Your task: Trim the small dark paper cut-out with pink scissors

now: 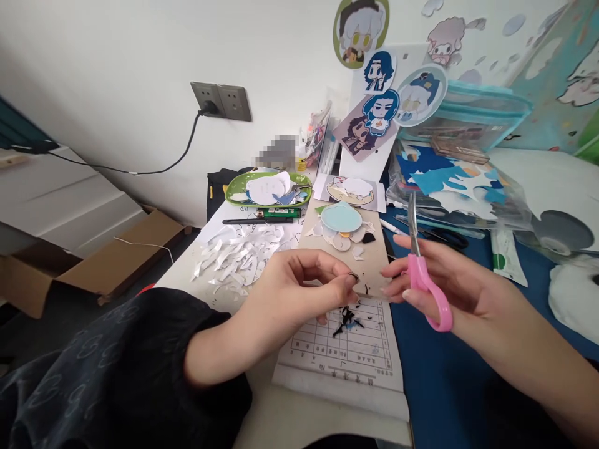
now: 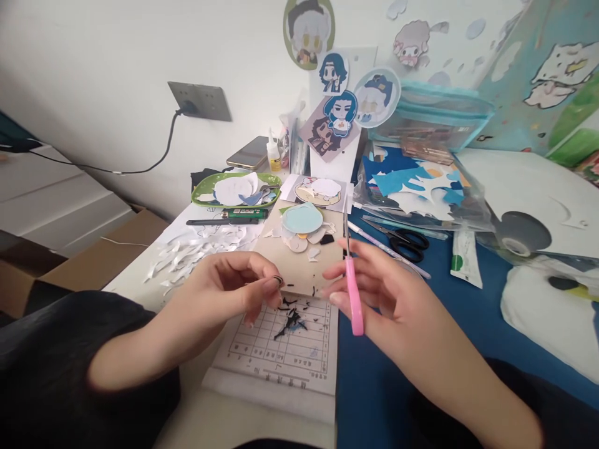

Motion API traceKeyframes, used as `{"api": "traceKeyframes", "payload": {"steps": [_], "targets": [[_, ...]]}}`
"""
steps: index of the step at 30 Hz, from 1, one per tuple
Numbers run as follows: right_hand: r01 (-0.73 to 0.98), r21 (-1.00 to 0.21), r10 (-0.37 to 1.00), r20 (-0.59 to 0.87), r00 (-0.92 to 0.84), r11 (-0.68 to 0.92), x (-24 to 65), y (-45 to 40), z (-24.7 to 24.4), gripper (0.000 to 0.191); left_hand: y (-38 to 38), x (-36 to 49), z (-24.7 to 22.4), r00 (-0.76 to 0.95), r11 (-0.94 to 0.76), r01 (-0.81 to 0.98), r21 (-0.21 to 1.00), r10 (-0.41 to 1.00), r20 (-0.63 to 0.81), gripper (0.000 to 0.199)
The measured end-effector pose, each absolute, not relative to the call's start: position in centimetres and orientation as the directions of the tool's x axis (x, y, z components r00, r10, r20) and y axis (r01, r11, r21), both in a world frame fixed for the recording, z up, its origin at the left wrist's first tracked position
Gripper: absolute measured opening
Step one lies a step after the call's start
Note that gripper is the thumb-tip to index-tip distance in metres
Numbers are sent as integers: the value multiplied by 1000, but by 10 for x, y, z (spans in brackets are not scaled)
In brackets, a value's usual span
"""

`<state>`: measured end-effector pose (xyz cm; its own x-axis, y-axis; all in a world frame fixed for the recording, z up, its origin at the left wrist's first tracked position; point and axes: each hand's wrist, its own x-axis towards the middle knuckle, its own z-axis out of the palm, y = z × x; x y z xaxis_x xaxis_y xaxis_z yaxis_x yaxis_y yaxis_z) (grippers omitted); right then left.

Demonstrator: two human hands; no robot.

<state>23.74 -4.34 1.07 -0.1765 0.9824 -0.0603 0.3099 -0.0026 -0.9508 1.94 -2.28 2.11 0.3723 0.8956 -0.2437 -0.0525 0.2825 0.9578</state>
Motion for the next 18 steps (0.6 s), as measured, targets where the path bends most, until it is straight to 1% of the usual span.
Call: {"api": "traceKeyframes", "payload": {"steps": [2,3,6,7,8,9,12,15,18], "targets": [[353,-935,988,-24,-153,32,242,-41,10,41,-23,19,20,379,290,-60,955,892,-247,8],[414,-906,990,31,-139,87,244,-41,10,38,-23,19,20,383,291,-67,954,891,-245,8],[638,-716,955,273,-117,282,246,-40,8,26,-22,18,20,395,291,-80,953,887,-238,9],[671,-672,938,329,-109,314,247,-40,8,18,-22,19,20,399,291,-78,954,886,-237,10],[671,-667,934,340,-112,323,247,-40,7,9,-21,19,20,399,291,-75,954,885,-239,10],[648,-696,944,305,-125,311,247,-41,7,7,-21,19,20,399,290,-72,954,885,-239,10],[528,-818,971,159,-177,230,246,-41,8,14,-21,19,19,399,289,-80,954,887,-235,10],[412,-897,982,105,-156,161,243,-42,8,11,-22,18,17,426,292,-85,953,875,-230,11],[309,-948,990,33,-138,74,243,-43,8,18,-22,18,16,445,276,-103,956,872,-204,11]]}}
